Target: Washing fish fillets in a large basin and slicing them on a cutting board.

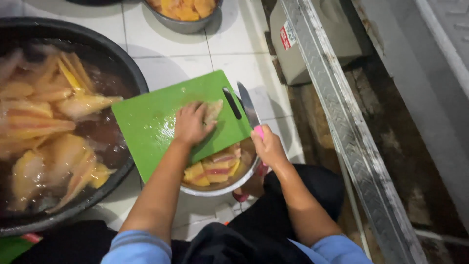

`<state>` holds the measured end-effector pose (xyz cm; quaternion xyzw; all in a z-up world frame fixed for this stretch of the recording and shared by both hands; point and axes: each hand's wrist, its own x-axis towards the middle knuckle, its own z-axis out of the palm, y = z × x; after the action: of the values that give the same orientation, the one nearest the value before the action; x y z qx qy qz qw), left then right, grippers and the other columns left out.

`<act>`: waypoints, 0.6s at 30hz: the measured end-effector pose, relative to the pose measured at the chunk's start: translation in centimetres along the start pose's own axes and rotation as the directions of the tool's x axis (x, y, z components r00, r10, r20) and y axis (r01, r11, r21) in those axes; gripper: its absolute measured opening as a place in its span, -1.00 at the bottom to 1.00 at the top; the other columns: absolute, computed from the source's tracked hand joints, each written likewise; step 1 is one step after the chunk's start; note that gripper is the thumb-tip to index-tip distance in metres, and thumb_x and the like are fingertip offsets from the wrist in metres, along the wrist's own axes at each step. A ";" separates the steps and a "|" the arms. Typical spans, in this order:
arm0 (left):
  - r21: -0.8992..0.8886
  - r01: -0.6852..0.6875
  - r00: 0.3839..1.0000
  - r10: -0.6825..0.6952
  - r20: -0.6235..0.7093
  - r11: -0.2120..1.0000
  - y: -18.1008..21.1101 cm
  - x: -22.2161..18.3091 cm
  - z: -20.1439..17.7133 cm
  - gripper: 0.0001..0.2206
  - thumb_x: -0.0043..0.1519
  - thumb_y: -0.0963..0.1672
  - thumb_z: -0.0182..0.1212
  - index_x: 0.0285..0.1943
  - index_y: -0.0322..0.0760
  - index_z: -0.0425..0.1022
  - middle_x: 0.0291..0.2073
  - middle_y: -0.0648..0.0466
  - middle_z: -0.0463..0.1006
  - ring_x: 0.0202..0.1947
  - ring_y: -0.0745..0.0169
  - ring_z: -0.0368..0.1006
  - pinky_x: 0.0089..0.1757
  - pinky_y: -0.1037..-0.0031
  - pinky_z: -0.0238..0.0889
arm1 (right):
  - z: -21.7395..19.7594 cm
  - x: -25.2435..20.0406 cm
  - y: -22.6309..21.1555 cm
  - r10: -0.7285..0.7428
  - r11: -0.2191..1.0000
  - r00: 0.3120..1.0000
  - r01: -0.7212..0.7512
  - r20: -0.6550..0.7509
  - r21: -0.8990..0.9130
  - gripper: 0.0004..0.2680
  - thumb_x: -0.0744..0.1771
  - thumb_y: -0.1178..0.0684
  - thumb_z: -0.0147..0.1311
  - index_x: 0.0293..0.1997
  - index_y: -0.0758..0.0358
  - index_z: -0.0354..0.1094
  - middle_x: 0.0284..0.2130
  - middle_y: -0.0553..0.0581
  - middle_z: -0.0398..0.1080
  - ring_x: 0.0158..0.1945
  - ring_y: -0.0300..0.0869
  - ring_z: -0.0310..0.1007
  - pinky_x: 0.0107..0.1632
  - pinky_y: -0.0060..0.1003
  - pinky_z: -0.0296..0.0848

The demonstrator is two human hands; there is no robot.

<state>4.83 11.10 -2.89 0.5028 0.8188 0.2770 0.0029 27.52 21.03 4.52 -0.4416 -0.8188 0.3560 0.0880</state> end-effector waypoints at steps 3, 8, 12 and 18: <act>0.086 -0.081 0.991 0.070 0.117 0.993 1.4 -1.0 1.1 -0.51 0.03 0.09 0.16 0.13 -0.04 0.36 0.08 0.06 0.33 0.15 0.06 0.21 0.08 0.12 0.08 | -0.1 -0.3 0.3 -0.022 1.000 1.000 0.022 -0.006 0.010 -0.80 0.30 -0.16 -0.13 -0.28 0.13 0.20 -0.70 0.33 0.31 -0.58 0.12 0.40 -0.49 -0.05 0.37; 0.026 -0.287 0.949 0.280 0.148 0.958 3.7 -5.1 1.7 -0.58 0.07 0.00 0.12 0.12 -0.12 0.34 0.08 -0.04 0.31 0.13 -0.04 0.24 -0.01 0.09 0.18 | -0.5 -0.6 0.1 -0.045 0.998 0.998 0.047 0.040 -0.047 -0.76 0.31 -0.19 -0.16 -0.27 0.18 0.19 -0.61 0.37 0.33 -0.45 0.19 0.41 -0.38 0.04 0.32; -0.045 -0.408 0.891 0.408 0.196 0.912 5.9 -8.2 1.3 -0.64 0.06 0.01 0.11 0.03 -0.09 0.41 0.03 0.01 0.37 0.12 0.01 0.23 0.03 0.12 0.12 | -0.7 -0.6 -0.3 -0.076 0.996 0.997 0.077 0.029 -0.050 -0.76 0.32 -0.17 -0.16 -0.25 0.20 0.19 -0.60 0.36 0.33 -0.42 0.20 0.41 -0.37 0.06 0.31; -0.082 -0.460 0.873 0.467 0.140 0.884 4.8 -8.2 3.4 -0.69 0.02 -0.03 0.17 -0.06 -0.10 0.44 0.01 -0.01 0.37 0.12 -0.02 0.22 0.06 0.11 0.09 | -1.1 -1.2 -0.6 -0.071 0.994 0.997 0.072 0.025 -0.076 -0.76 0.31 -0.18 -0.17 -0.25 0.18 0.19 -0.58 0.38 0.34 -0.40 0.23 0.40 -0.34 0.06 0.30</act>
<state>13.76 7.50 -5.81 0.7041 0.6651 0.2484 0.0119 28.32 20.42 5.94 -0.4110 -0.8481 0.3260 0.0745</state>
